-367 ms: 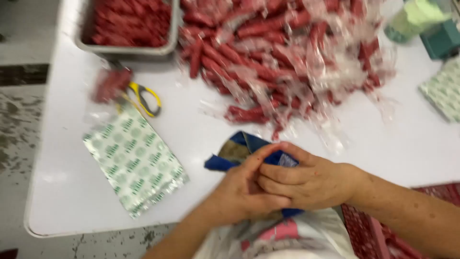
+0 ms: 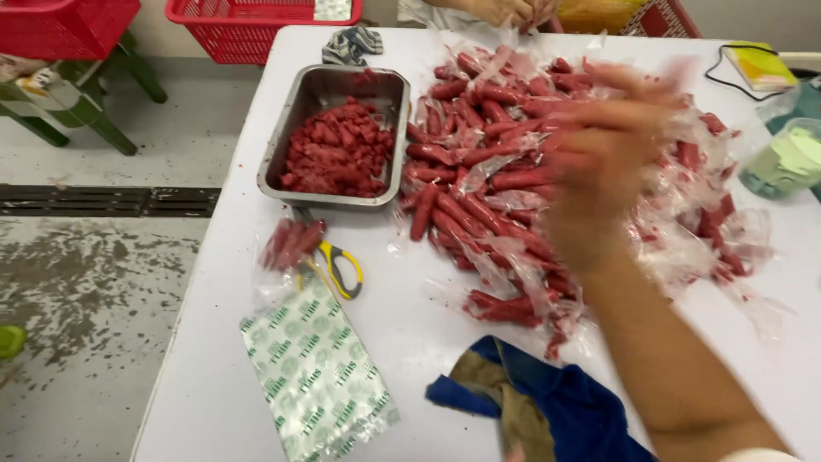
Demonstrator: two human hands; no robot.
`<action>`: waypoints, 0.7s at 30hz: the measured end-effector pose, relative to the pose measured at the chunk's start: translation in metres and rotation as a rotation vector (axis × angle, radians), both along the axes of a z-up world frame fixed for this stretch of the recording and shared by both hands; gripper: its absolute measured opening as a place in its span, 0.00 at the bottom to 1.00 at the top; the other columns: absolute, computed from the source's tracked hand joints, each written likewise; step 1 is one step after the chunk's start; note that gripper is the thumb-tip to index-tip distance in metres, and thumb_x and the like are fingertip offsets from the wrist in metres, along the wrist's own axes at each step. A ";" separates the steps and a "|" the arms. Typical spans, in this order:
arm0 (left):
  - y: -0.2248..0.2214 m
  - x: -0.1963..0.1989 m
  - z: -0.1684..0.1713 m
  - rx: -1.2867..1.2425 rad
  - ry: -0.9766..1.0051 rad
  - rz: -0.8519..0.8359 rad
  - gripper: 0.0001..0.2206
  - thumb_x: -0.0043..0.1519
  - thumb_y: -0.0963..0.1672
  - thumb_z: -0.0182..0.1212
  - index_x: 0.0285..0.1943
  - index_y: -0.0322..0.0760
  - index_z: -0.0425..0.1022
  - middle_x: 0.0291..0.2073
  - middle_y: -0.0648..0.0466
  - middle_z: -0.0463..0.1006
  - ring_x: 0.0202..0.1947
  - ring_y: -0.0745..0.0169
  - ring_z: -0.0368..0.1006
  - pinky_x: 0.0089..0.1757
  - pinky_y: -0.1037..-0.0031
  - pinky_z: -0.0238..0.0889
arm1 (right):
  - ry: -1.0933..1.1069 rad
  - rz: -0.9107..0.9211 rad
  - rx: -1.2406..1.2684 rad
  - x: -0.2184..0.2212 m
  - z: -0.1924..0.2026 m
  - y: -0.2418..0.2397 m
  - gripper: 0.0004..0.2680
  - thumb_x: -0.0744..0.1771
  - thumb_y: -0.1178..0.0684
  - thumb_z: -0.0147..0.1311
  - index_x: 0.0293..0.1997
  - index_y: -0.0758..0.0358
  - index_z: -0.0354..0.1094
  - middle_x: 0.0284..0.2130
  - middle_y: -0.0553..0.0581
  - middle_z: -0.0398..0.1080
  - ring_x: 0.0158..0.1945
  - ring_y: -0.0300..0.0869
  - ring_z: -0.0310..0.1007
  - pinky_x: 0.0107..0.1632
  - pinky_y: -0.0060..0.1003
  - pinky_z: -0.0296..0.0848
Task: Manually wrapping small pink cylindrical food items in plastic packaging at a production table.
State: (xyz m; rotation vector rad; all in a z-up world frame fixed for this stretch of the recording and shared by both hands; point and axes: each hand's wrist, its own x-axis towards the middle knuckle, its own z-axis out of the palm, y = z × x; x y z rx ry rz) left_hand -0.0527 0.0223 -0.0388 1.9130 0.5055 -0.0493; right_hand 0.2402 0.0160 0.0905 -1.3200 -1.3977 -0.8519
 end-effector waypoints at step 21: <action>-0.035 0.025 0.012 -0.375 -0.912 -0.167 0.09 0.67 0.47 0.54 0.39 0.37 0.74 0.31 0.52 0.77 0.30 0.61 0.74 0.36 0.68 0.75 | 0.517 0.368 -0.806 -0.137 -0.087 -0.203 0.12 0.72 0.51 0.29 0.39 0.61 0.63 0.61 0.67 0.60 0.76 0.67 0.38 0.68 0.67 0.07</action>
